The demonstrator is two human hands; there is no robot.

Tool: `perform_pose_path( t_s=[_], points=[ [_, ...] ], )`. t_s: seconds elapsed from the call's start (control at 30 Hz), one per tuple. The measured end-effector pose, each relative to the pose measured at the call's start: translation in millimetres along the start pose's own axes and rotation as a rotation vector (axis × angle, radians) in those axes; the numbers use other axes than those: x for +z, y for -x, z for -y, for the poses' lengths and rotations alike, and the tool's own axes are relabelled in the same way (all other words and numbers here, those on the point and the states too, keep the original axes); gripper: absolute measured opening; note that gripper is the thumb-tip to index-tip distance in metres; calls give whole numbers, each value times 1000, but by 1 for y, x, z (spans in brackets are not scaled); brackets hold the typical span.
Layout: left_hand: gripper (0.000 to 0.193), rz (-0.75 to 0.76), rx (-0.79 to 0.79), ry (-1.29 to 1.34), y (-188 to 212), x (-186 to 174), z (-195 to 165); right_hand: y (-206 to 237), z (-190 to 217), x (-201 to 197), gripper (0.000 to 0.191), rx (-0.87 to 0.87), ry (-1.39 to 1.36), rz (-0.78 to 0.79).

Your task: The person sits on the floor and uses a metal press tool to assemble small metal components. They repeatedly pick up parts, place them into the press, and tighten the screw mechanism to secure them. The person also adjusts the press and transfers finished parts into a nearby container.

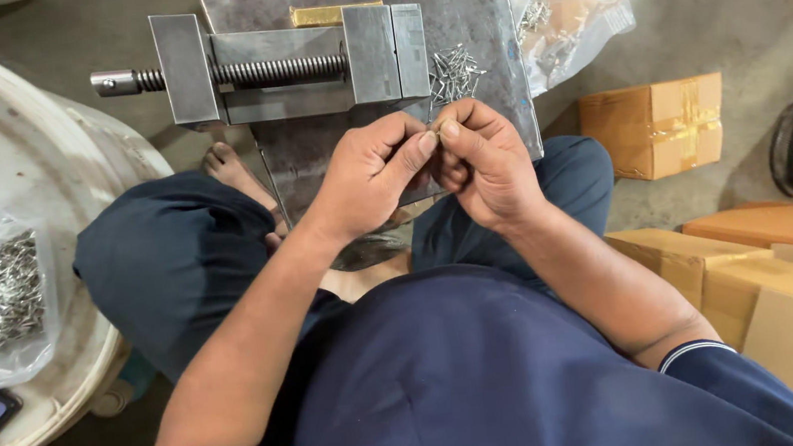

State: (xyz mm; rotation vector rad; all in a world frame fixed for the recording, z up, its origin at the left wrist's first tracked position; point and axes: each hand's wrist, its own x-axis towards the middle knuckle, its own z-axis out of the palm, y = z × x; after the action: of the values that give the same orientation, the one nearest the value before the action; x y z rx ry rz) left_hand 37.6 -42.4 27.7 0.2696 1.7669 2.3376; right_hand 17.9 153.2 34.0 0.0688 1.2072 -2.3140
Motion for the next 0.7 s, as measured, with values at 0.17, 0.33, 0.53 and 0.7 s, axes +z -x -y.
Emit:
perform_pose_path(
  t_s=[0.17, 0.33, 0.53, 0.7],
  points=[
    [24, 183, -182, 326, 2, -19, 17, 2, 9, 6, 11, -187, 614, 45],
    [25, 245, -217, 517, 0, -32, 28, -9, 31, 17, 8, -376, 1092, 216],
    [23, 185, -188, 491, -4, -40, 26, -35, 49, 41, 7, -588, 1308, 42],
    [28, 198, -192, 391, -9, -47, 24, -70, 67, 52, 8, -744, 1544, 142]
  ],
)
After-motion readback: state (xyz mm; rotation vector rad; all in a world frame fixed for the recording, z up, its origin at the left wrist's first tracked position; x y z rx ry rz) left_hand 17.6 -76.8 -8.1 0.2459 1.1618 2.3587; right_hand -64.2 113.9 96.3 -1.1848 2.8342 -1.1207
